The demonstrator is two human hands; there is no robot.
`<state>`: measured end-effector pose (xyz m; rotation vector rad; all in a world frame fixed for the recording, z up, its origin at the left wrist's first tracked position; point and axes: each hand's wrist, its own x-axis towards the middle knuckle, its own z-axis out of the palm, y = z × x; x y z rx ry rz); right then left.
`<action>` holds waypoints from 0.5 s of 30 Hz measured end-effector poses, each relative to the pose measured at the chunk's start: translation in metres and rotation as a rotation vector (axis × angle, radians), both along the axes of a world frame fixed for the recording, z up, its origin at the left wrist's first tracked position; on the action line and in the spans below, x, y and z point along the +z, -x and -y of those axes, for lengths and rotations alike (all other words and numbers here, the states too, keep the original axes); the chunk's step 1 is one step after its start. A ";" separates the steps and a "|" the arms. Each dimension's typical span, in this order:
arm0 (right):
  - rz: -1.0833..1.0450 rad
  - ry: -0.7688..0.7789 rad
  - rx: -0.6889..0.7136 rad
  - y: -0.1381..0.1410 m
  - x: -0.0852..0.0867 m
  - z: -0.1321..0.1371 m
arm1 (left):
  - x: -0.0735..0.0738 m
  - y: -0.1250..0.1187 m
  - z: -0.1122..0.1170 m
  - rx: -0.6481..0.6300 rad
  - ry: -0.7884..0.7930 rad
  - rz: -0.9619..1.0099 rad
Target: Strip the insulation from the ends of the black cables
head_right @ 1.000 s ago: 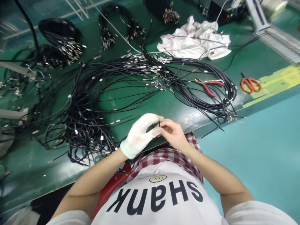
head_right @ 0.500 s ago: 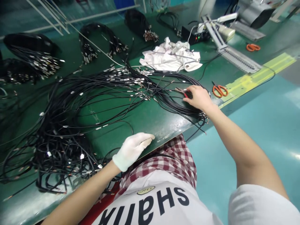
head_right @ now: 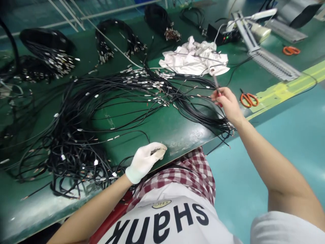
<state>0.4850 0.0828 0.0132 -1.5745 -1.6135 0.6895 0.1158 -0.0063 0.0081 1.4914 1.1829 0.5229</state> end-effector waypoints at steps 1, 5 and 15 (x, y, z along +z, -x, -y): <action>-0.077 0.047 0.059 0.013 0.003 0.013 | 0.002 0.001 0.001 0.008 0.017 0.025; -0.092 0.312 0.446 0.071 0.013 0.071 | 0.010 0.007 0.006 0.010 0.003 0.028; 0.599 0.019 0.746 0.121 0.023 0.117 | 0.026 0.017 0.026 -0.029 -0.141 -0.050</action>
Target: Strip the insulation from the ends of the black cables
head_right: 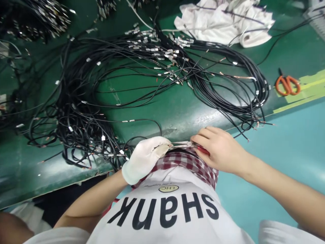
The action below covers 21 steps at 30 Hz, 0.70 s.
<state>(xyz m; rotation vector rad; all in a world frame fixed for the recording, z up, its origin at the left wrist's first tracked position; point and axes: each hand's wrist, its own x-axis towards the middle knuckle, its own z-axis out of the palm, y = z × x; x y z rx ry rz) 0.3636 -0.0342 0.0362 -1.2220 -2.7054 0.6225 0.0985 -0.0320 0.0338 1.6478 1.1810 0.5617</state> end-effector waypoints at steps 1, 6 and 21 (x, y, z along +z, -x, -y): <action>0.015 -0.009 0.009 0.000 0.001 0.000 | -0.001 0.001 0.001 -0.001 -0.020 -0.008; 0.046 -0.053 0.022 0.002 0.004 0.004 | -0.009 0.006 0.004 -0.035 -0.103 -0.051; 0.053 -0.060 0.028 0.002 0.009 0.008 | -0.008 0.007 0.007 -0.056 -0.209 -0.165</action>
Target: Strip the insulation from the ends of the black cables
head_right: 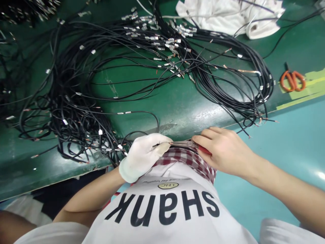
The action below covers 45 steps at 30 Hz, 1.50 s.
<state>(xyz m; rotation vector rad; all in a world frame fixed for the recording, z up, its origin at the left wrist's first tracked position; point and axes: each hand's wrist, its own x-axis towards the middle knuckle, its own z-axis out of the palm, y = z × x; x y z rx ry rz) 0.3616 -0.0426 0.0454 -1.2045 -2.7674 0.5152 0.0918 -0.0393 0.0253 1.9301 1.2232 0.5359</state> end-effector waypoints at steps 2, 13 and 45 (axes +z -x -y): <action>0.010 0.005 0.005 0.000 0.001 0.000 | 0.001 -0.001 0.000 -0.003 -0.006 -0.016; -0.003 0.081 0.004 -0.002 0.003 0.002 | 0.002 -0.003 0.003 -0.052 -0.022 -0.079; -0.398 0.994 -0.125 0.001 0.002 -0.013 | 0.004 0.002 0.001 -0.140 -0.107 -0.071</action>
